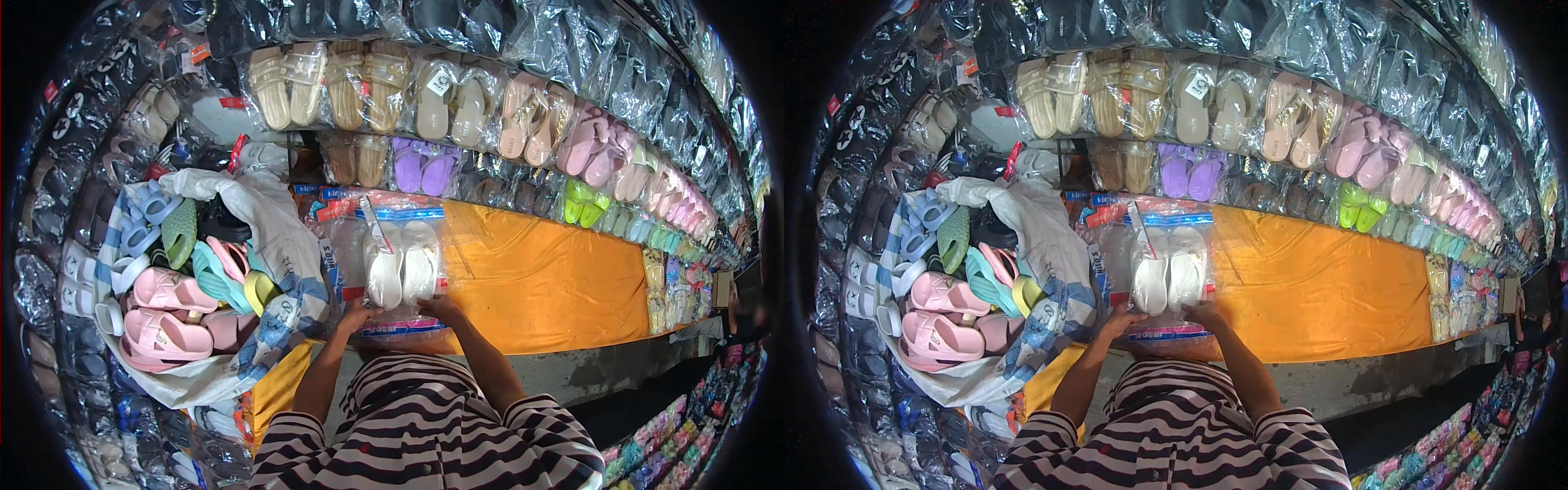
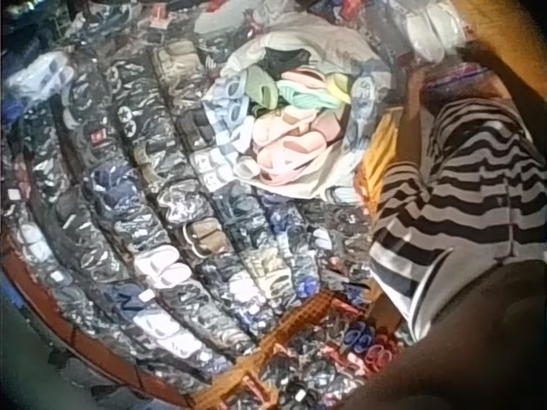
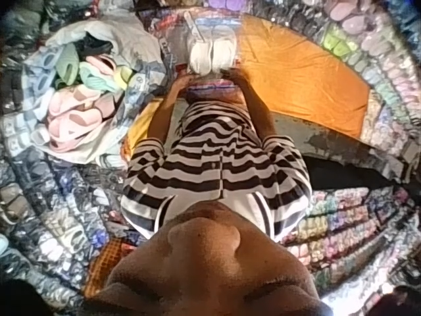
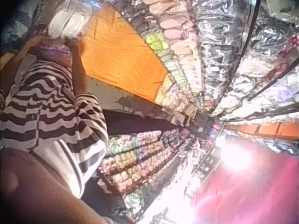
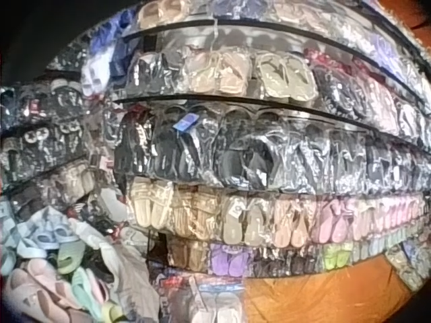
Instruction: The recorder selects pairs of sandals or shoes from a large bag and packs them into individual plastic bags.
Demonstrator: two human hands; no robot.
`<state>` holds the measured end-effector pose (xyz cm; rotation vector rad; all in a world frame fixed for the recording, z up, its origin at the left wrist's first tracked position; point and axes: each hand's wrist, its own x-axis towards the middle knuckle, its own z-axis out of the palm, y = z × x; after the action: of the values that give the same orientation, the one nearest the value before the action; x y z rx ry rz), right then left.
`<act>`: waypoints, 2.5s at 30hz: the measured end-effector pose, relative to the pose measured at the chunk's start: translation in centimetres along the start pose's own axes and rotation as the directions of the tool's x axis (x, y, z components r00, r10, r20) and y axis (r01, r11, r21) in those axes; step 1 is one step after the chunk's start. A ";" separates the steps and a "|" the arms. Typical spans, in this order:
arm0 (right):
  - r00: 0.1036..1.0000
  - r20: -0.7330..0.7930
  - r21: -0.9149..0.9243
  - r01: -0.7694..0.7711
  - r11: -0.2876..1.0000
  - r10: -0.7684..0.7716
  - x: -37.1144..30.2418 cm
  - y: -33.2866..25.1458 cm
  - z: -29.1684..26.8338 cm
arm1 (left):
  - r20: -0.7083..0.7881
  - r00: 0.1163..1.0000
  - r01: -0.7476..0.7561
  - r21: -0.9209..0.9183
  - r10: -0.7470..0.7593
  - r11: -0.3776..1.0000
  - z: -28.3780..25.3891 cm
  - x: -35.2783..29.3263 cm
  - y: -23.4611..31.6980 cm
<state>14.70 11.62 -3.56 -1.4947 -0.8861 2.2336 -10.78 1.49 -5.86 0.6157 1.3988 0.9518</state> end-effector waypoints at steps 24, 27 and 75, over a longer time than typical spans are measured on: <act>0.959 0.162 0.147 0.208 0.967 -0.231 -7.9 2.2 1.8 | 0.056 0.964 -0.263 0.055 0.260 0.963 -1.1 -6.1 -0.9; 0.986 0.126 0.167 0.091 0.982 -0.113 -9.0 4.1 1.6 | 0.035 0.943 -0.328 -0.073 0.331 0.942 -1.2 -7.8 -3.1; 0.878 -0.377 0.125 0.364 0.923 -0.295 -36.1 20.1 -21.5 | 0.490 0.870 -0.250 0.362 0.044 0.898 30.4 -16.2 -7.5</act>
<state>50.63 -17.16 3.73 -1.4613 -0.7234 1.6841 21.76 -10.79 0.01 1.2116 1.1168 0.5581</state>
